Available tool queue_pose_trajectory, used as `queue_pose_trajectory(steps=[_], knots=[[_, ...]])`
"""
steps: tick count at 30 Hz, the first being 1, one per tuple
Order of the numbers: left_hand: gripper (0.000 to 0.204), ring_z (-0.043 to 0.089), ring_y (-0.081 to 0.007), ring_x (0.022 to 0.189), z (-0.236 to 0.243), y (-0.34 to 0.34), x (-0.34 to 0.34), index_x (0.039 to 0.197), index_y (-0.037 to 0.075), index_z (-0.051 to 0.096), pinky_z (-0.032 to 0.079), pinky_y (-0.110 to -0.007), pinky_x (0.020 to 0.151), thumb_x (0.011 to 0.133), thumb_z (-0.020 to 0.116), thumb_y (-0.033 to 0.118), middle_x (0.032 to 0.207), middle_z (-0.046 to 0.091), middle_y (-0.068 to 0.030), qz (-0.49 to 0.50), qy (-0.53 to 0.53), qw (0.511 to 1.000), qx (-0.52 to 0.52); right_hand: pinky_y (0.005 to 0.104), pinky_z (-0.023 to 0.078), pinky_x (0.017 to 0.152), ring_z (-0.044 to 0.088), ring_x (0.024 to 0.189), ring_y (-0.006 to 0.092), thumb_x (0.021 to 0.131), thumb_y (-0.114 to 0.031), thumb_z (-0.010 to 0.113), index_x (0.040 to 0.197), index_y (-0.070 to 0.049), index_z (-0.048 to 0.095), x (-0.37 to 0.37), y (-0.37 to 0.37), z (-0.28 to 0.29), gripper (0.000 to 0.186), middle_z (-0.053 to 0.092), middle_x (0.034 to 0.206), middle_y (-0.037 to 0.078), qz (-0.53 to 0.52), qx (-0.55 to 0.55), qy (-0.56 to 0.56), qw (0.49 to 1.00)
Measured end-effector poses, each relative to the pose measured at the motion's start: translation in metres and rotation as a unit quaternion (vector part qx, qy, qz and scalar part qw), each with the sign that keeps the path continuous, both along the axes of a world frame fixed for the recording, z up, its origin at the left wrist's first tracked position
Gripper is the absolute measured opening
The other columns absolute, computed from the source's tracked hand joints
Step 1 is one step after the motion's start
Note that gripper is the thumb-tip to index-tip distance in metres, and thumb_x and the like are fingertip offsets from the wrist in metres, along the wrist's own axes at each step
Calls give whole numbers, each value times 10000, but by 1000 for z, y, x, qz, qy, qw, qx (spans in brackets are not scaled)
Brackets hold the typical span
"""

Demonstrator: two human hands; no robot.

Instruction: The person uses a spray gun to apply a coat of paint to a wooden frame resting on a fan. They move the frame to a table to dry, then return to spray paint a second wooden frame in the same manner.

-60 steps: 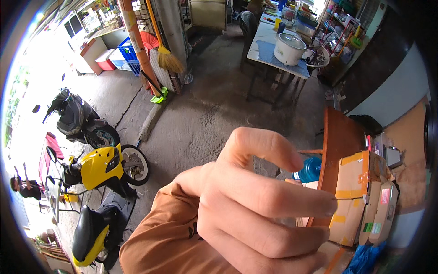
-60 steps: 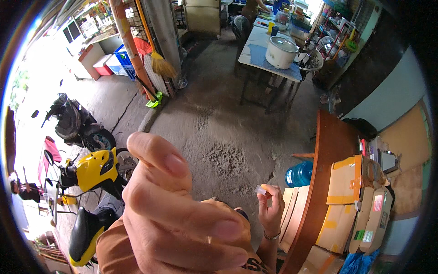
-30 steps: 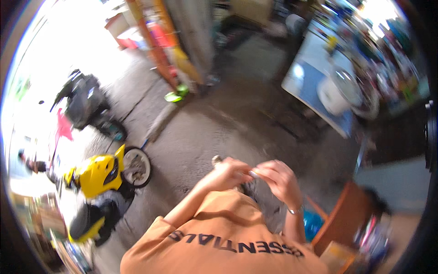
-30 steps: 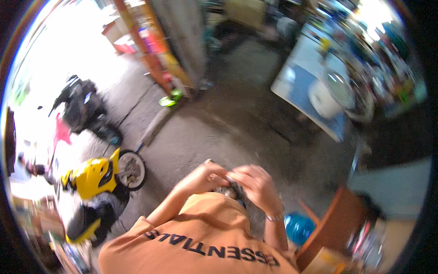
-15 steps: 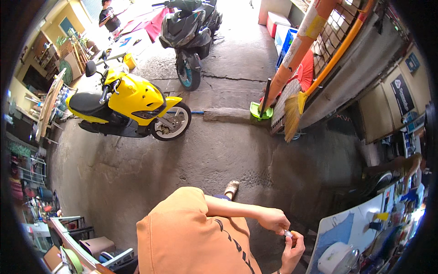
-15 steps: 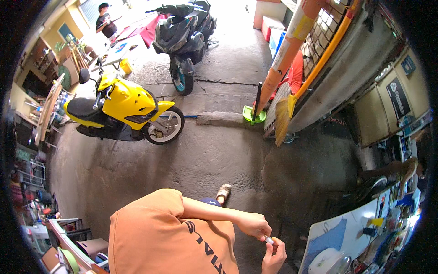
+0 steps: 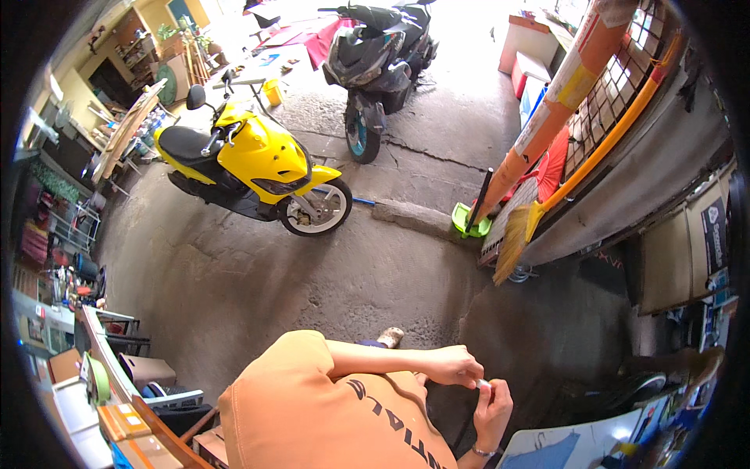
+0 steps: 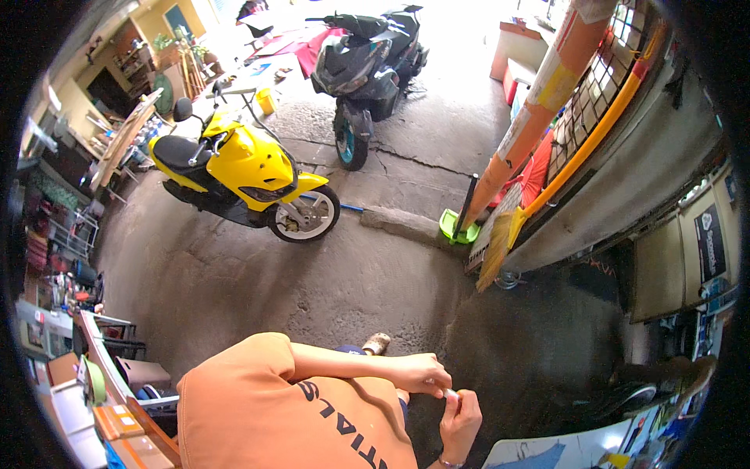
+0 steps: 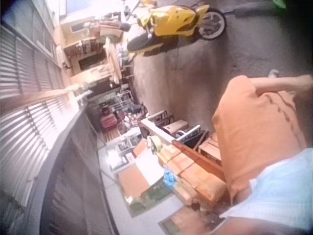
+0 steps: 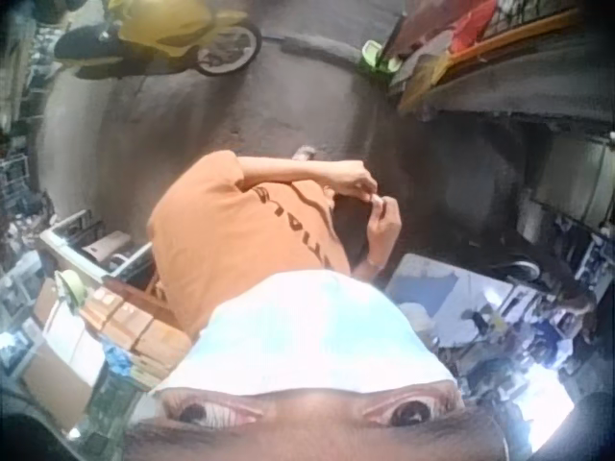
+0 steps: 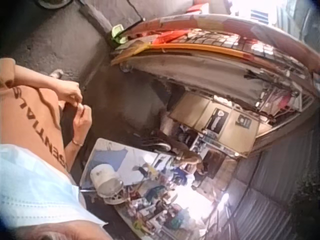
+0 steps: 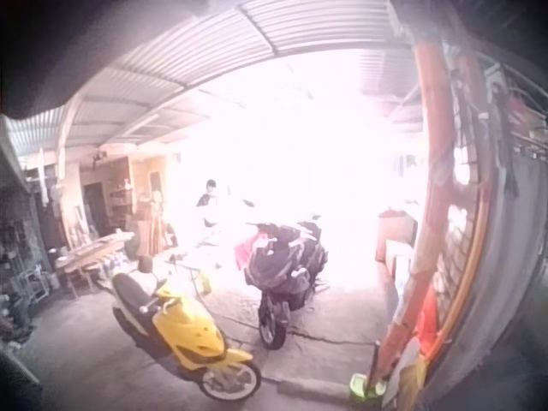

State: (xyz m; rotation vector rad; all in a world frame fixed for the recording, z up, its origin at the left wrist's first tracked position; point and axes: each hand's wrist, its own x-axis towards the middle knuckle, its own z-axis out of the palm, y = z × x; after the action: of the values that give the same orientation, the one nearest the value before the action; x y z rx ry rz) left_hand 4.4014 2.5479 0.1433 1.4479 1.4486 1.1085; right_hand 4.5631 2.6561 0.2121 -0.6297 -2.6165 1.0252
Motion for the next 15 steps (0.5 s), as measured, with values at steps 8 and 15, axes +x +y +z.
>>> queue_pose_trajectory(steps=[8,15], knots=[[221,627,-254,836,12,19,16,975,104,607,428,-428,784,891,617,308,840,665,-73,190,175,963,-70,411,466,614,597,689,337,935,-325,570,969,-21,584,-26,85,-13,307,597,805,151,144,-24,-40,988],[268,653,-371,846,-111,-114,38,1027,136,551,485,-491,757,894,582,367,867,682,-153,368,151,853,-340,422,495,782,632,894,317,897,-378,613,1136,-22,590,-20,133,-82,430,653,947,149,271,15,-288,918]])
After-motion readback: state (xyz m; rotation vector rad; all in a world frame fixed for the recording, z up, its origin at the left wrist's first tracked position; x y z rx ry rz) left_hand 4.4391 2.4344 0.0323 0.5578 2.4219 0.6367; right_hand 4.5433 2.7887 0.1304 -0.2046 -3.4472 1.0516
